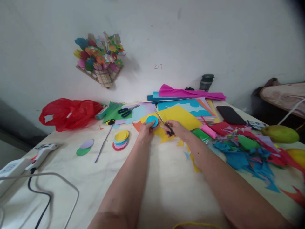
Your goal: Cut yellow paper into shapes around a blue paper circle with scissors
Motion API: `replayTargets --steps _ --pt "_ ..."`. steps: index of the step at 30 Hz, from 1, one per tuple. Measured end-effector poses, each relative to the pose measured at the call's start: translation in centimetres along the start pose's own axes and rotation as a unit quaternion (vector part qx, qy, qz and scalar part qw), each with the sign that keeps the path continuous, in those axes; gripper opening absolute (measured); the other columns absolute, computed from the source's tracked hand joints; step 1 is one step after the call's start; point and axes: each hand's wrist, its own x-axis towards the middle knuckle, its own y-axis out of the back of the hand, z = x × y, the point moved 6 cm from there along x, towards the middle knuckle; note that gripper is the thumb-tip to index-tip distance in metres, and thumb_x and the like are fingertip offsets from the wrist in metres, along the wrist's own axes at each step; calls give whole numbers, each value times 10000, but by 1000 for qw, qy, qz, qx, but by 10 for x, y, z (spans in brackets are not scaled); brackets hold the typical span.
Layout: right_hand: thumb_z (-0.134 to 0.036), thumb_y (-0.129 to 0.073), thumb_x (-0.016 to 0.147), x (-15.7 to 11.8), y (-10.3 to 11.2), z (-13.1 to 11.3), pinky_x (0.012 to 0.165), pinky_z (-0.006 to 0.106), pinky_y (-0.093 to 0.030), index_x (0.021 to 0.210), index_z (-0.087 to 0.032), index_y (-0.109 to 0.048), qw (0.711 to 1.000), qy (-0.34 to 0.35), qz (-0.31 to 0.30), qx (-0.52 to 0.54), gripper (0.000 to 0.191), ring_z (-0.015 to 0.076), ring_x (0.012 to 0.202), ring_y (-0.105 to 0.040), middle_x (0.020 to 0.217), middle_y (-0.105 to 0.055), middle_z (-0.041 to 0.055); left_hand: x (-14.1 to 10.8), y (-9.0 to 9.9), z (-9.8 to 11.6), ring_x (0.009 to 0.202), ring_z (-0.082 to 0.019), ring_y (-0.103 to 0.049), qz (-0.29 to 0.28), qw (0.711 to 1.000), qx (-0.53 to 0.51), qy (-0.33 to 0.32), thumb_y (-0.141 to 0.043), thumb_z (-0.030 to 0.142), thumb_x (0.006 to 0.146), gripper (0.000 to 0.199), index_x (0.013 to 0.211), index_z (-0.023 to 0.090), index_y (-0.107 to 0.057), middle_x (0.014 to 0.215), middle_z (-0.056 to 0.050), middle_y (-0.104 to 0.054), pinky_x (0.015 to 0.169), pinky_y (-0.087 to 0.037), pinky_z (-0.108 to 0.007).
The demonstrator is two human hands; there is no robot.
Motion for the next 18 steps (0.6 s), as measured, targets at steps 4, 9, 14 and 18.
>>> replayTargets --steps 4,9,14,18 --pt "-527 -869 733 -3 9 -3 367 186 -309 772 -189 -579 1000 4 -22 -8 447 80 420 -542 561 -628 -30 -3 -3 1 1046 -364 -775 -36 999 27 14 -808 70 619 242 844 101 -724 917 -162 -804 951 -648 -474" --pt "-526 -849 733 -7 14 -4 405 199 -325 722 -183 -574 996 11 -82 -46 440 81 438 -531 570 -634 -17 -8 -6 3 1056 -373 -768 -78 995 49 31 -799 55 575 269 828 96 -718 880 -150 -796 955 -643 -487" --pt "-466 -929 633 -4 18 -6 444 217 -358 807 -181 -596 1000 19 -5 -20 472 91 446 -541 592 -644 -19 -9 -7 -2 1034 -366 -767 -108 989 81 64 -822 49 541 252 758 109 -706 842 -138 -791 957 -636 -482" --pt "-411 -993 497 2 15 -6 478 233 -402 860 -192 -593 998 23 51 15 583 87 456 -513 590 -624 -52 -9 -9 -1 1046 -356 -759 -134 985 97 56 -847 77 513 261 731 117 -710 854 -131 -792 953 -627 -455"
